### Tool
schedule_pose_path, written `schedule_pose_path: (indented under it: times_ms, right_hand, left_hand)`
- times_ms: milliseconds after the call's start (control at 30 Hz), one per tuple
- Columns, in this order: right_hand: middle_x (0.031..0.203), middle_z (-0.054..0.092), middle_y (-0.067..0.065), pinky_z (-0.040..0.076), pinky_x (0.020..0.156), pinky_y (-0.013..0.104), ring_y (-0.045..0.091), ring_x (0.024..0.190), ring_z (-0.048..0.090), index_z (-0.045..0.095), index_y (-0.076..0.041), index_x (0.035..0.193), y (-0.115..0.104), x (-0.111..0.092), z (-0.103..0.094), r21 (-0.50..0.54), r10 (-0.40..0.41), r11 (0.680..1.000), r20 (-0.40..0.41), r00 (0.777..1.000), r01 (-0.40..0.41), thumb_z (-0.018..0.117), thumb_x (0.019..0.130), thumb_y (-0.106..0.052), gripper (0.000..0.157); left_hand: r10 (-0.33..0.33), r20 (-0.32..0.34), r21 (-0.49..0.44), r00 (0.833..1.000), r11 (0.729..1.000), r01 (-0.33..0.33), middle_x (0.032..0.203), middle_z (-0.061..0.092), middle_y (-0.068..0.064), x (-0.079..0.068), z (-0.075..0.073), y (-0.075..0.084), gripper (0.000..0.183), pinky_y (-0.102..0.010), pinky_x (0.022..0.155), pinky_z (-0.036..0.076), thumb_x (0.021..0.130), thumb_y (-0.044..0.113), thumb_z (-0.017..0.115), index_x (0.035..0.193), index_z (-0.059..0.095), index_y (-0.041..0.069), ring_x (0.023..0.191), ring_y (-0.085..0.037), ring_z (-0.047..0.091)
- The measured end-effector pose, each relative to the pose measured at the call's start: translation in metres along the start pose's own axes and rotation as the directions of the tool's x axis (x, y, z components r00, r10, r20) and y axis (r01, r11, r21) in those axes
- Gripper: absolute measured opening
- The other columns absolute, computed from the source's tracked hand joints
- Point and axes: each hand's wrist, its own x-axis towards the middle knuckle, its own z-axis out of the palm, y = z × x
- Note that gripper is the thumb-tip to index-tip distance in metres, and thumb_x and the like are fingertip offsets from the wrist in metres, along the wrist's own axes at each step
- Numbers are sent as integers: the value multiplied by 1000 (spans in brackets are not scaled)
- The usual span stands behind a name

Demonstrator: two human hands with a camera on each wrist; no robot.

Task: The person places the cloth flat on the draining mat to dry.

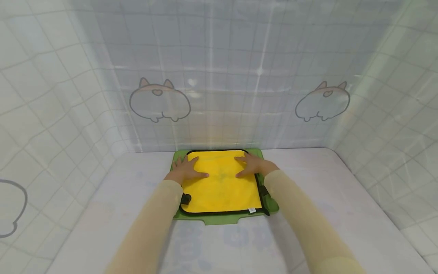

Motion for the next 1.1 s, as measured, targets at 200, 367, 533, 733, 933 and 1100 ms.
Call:
schedule_pose_path:
  times_ms: [200, 367, 533, 733, 933, 1100]
  right_hand:
    - [166, 10, 20, 14, 118, 63, 40, 152, 7, 26, -19, 160, 1, 0, -3, 29, -44, 999, -51, 998, 46, 74, 86, -53, 95]
    - [166, 1, 22, 12, 119, 63, 41, 152, 4, 19, -18, 162, -2, 1, 0, -2, -61, 998, -59, 996, 61, 71, 88, -57, 98]
    - [167, 1, 19, 11, 118, 63, 38, 153, 1, 21, -22, 161, -2, -3, 1, -41, -26, 999, 9, 1000, 26, 71, 86, -58, 97]
    - [167, 5, 19, 13, 118, 64, 39, 153, 5, 31, -24, 159, 1, -12, -2, -43, -45, 998, 26, 999, 46, 75, 85, -53, 91]
    - [166, 7, 22, 13, 118, 63, 41, 152, 8, 31, -16, 159, 2, -28, -4, -12, -112, 994, 7, 994, 112, 74, 88, -49, 89]
    - [166, 8, 22, 15, 116, 66, 43, 151, 9, 30, -13, 159, 5, -54, -5, 8, -154, 988, -28, 988, 155, 72, 92, -45, 86]
  left_hand:
    - [17, 4, 53, 1000, 998, -18, 162, -2, -32, -4, -1, 7, 106, -70, 113, -6, 84, 76, 59, 163, 15, 21, 146, -55, -12]
    - [71, 39, 126, 997, 989, -75, 162, 0, -33, -7, 3, 15, 103, -72, 113, -5, 81, 79, 58, 162, 20, 27, 145, -58, -9]
    - [90, 82, 168, 993, 980, -103, 162, -2, -33, -11, 6, 17, 98, -71, 113, -4, 81, 79, 60, 160, 25, 33, 146, -56, -11]
    - [132, 110, 216, 985, 964, -154, 161, -1, -35, -16, 4, 12, 95, -70, 114, -5, 83, 75, 61, 160, 27, 32, 146, -55, -11]
    - [159, 96, 154, 983, 973, -173, 162, 5, -33, -32, 1, 2, 98, -71, 114, -4, 82, 72, 65, 160, 28, 23, 146, -57, -5]
    - [171, 34, 201, 985, 964, -174, 162, 13, -30, -53, -3, -13, 100, -72, 113, 3, 81, 73, 65, 159, 31, 21, 147, -56, 7]
